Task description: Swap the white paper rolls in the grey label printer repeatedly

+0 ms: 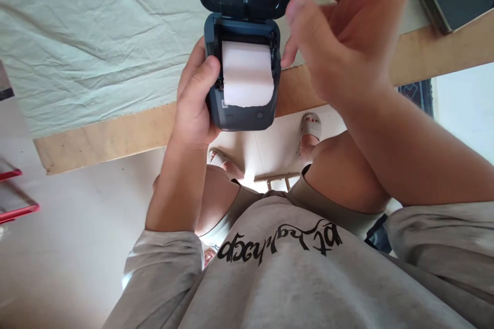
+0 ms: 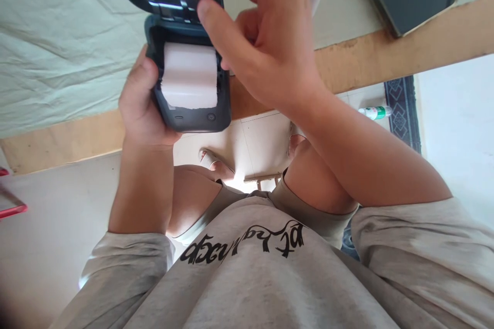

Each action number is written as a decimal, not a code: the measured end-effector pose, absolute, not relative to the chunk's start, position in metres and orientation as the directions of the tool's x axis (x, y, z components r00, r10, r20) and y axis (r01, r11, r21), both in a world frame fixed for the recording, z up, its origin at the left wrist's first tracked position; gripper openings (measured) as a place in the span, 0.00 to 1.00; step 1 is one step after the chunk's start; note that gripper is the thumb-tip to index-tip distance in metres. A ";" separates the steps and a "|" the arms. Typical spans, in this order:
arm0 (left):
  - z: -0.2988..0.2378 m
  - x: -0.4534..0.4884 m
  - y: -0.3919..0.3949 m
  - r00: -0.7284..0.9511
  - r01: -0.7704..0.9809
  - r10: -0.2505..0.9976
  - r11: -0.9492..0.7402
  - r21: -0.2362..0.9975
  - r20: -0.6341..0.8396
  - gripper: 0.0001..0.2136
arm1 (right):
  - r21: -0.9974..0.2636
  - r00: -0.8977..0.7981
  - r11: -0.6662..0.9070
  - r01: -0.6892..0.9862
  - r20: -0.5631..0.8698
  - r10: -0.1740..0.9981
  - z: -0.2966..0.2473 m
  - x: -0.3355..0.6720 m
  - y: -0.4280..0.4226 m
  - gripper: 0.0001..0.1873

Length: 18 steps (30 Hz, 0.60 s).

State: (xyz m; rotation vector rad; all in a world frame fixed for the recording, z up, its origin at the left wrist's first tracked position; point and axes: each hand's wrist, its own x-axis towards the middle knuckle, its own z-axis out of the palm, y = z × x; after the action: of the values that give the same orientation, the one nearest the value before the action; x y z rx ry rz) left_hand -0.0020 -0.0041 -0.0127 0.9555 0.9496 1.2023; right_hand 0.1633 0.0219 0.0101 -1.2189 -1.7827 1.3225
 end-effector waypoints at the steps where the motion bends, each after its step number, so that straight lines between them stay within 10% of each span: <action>1: -0.012 -0.001 -0.004 0.112 -0.305 0.990 0.113 0.946 -0.083 0.07 | -0.933 -0.352 0.113 0.343 -0.016 0.936 0.010 0.163 0.022 0.13; 5: -0.014 -0.001 -0.004 0.123 -0.301 0.990 0.108 0.947 -0.074 0.08 | -0.631 -0.313 0.484 0.607 0.370 0.875 0.014 0.158 0.021 0.04; 8: -0.018 -0.004 -0.002 0.157 -0.290 0.986 0.101 0.952 -0.057 0.11 | -0.421 -0.417 0.479 0.770 0.236 0.878 0.020 0.152 0.018 0.07; 18: -0.019 -0.008 -0.004 0.245 -0.271 0.969 0.095 0.958 -0.027 0.12 | -0.538 -0.473 0.470 0.699 0.145 0.869 0.021 0.156 0.019 0.14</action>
State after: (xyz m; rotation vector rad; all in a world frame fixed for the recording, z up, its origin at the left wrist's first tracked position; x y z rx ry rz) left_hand -0.0083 -0.0040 -0.0190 1.0616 0.8574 1.1100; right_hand 0.1558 0.0191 0.0209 -1.3132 -2.3221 0.5782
